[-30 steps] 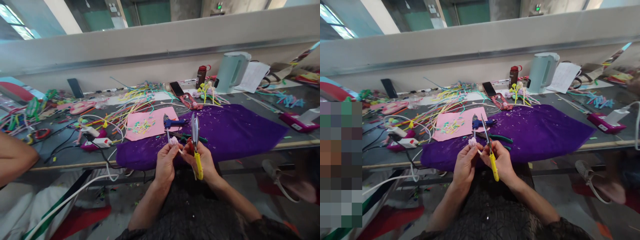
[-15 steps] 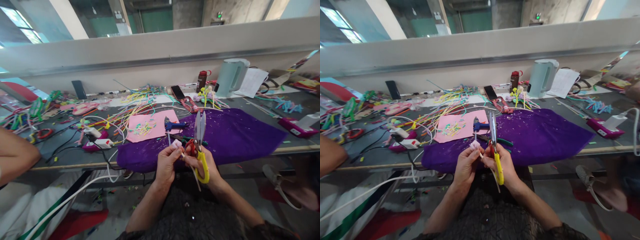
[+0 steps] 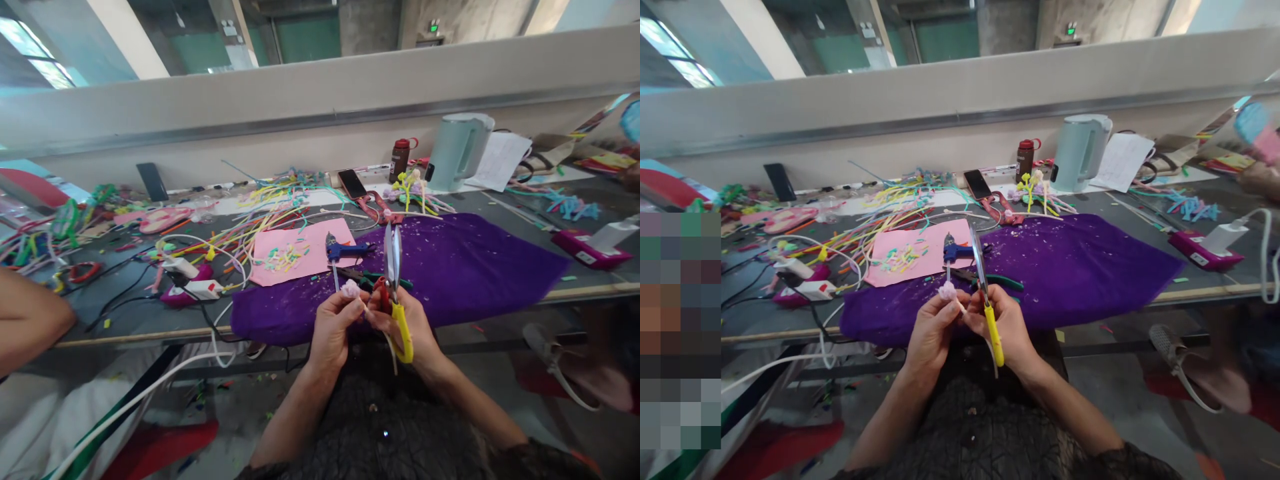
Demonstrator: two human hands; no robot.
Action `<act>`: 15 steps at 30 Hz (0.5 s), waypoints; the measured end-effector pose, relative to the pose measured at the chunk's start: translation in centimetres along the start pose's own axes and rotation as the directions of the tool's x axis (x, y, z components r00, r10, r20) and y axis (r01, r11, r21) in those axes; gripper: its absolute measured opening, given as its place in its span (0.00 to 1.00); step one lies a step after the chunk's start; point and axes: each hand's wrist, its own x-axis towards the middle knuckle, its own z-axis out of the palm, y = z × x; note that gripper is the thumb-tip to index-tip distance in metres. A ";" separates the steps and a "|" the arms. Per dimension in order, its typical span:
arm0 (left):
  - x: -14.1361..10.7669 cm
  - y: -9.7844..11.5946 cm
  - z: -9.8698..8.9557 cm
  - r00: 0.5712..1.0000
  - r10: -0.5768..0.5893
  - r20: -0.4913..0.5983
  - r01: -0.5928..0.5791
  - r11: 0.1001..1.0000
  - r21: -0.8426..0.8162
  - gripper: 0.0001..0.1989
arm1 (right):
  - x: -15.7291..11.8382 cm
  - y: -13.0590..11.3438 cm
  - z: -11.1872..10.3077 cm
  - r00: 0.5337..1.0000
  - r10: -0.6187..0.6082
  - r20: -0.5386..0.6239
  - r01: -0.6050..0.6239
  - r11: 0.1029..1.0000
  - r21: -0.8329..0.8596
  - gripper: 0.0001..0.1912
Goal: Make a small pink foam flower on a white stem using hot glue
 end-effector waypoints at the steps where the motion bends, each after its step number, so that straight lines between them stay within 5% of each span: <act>1: 0.1 0.0 0.0 1.000 -0.001 -0.001 0.001 1.000 -0.010 0.09 | 0.0 0.2 -0.1 1.000 -0.011 0.003 0.011 1.000 0.001 0.20; 8: 0.1 -0.3 0.2 0.999 -0.001 -0.040 0.000 1.000 -0.013 0.09 | -0.3 1.1 -0.2 1.000 -0.022 -0.015 0.021 1.000 -0.022 0.17; 15: -0.2 -0.4 0.3 0.980 0.196 -0.023 -0.189 0.968 0.164 0.07 | -0.1 1.0 0.2 0.999 -0.013 -0.033 0.012 1.000 -0.014 0.18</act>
